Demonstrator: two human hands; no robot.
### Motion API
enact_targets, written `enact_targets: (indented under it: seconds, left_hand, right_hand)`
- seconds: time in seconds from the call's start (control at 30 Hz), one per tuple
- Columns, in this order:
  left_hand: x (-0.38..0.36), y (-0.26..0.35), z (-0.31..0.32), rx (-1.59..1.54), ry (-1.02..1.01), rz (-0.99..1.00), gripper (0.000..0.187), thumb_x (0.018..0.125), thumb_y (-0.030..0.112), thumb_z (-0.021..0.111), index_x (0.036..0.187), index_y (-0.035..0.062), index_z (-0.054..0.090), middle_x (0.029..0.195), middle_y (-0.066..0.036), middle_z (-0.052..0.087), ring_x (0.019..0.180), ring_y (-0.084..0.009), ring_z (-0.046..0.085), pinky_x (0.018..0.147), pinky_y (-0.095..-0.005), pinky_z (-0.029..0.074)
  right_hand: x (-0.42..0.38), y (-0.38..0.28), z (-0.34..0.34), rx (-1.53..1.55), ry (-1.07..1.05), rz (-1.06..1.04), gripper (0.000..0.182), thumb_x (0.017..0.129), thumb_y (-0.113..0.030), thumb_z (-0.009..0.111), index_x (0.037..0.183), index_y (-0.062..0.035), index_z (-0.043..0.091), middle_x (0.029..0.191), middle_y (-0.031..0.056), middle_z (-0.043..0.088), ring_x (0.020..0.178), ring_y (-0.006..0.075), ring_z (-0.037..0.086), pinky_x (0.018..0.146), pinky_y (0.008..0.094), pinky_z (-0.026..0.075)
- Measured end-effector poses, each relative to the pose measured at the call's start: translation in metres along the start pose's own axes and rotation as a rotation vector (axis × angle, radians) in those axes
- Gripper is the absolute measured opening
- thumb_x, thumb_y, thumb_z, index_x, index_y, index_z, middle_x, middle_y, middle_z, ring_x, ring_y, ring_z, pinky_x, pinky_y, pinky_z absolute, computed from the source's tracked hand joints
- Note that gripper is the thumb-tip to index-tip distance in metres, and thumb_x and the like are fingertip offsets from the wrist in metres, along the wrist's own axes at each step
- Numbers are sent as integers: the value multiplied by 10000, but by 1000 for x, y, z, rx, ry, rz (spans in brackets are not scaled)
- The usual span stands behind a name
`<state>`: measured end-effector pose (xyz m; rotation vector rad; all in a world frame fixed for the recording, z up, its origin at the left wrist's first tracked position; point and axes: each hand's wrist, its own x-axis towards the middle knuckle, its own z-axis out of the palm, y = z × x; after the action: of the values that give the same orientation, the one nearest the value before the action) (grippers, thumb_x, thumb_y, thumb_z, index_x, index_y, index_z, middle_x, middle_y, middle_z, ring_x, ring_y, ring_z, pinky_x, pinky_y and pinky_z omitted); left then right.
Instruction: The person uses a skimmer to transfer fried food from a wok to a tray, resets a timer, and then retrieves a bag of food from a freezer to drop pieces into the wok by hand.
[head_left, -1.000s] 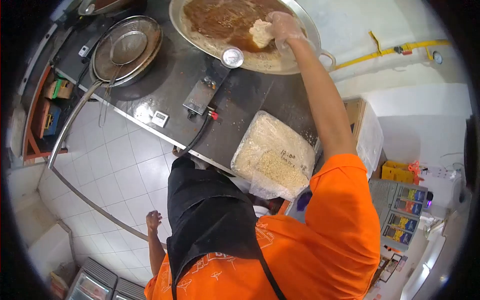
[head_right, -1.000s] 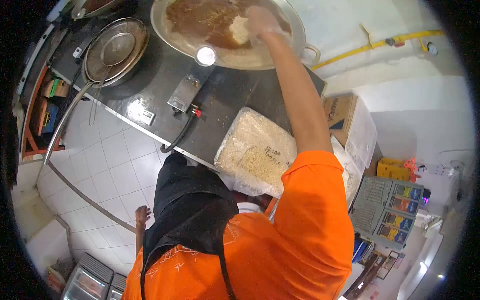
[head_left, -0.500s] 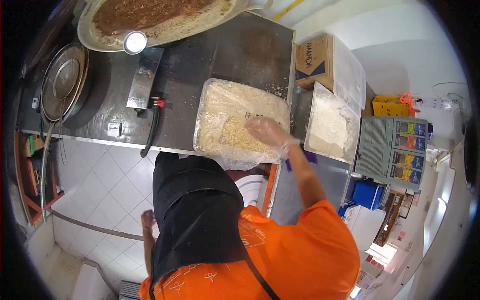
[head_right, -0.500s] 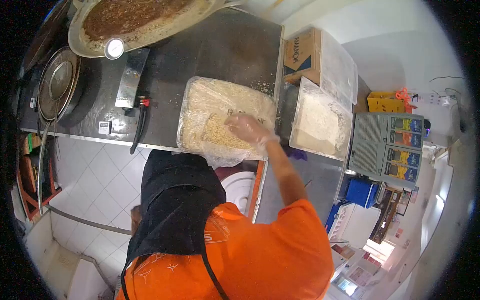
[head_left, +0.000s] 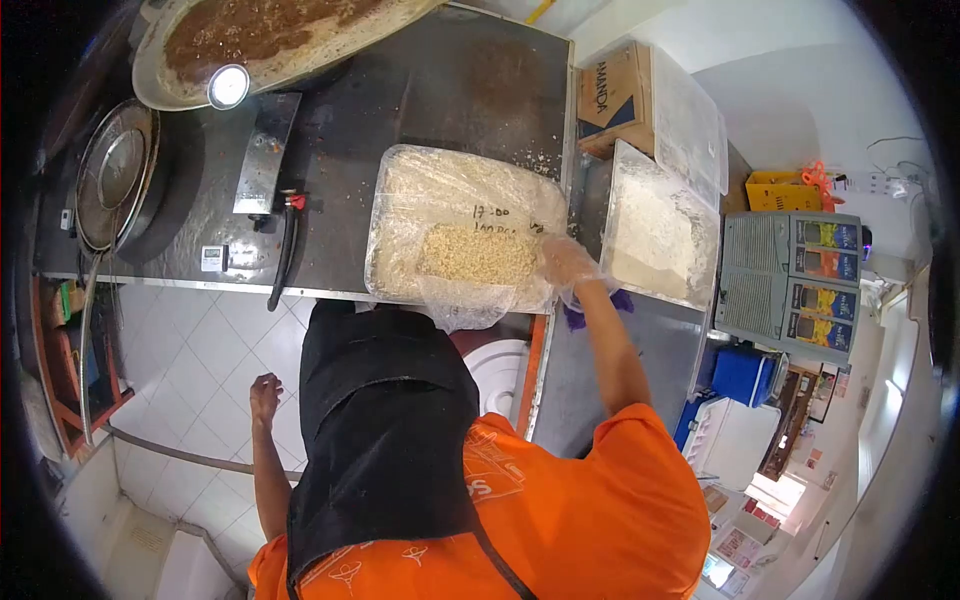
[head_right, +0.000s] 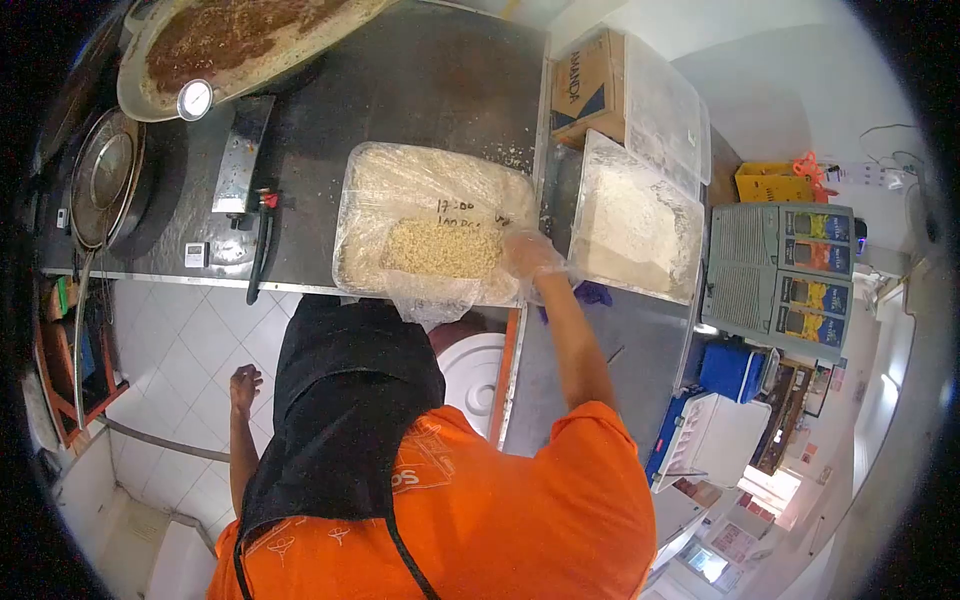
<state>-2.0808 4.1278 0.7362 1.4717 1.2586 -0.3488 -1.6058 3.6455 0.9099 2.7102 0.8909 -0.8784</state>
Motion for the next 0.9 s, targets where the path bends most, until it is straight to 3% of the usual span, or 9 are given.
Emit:
enact_targets:
  seconds: [0.2,0.3,0.33,0.53,0.6,0.77,0.9]
  left_hand:
    - [-35,-50,8,-85,11,-171,292,920,278,509,1082,45,579,870,-88,642,717,-144,611,534,-267,449]
    - [-46,-43,12,-51,29,-139,324,929,270,500,1131,23,561,900,-85,647,744,-150,616,554,-267,454]
    - [-47,-31,15,-49,30,-133,324,929,270,500,1131,23,561,900,-85,647,744,-150,616,554,-267,454]
    - [-42,100,46,9,-80,342,372,943,277,487,1186,-2,533,1028,-108,643,892,-188,617,733,-308,476]
    - [-47,156,65,58,-108,454,370,934,259,513,1177,-19,537,1033,-119,641,906,-186,613,765,-316,476]
    - [-99,295,119,187,-305,700,373,928,266,536,1177,-11,542,1096,-165,622,1012,-235,598,829,-351,473]
    - [-97,313,139,219,-353,763,363,916,252,547,1162,-15,550,1052,-174,637,979,-249,618,814,-343,490]
  right_hand:
    - [29,8,-20,146,-299,29,553,703,-387,714,1011,60,605,1014,244,629,941,338,622,820,406,473]
    - [45,11,-21,57,-435,67,558,655,-361,751,984,68,614,1023,241,635,922,307,634,792,380,486]
    - [45,12,-18,61,-429,67,558,655,-361,751,984,68,614,1023,241,635,922,307,634,792,380,486]
    - [26,-2,-31,296,-368,-22,563,615,-235,780,1052,66,591,998,207,650,913,283,632,800,361,489]
    - [35,19,-4,445,-283,-84,643,613,-229,784,1147,44,552,1085,226,616,1022,307,590,885,364,450]
    - [4,-10,-41,394,-163,-86,714,674,-219,750,1290,-13,452,1253,226,514,1178,332,484,999,366,366]
    - [0,6,-26,465,-21,-163,770,743,-197,701,1400,-54,325,1398,213,384,1298,307,373,1077,337,290]
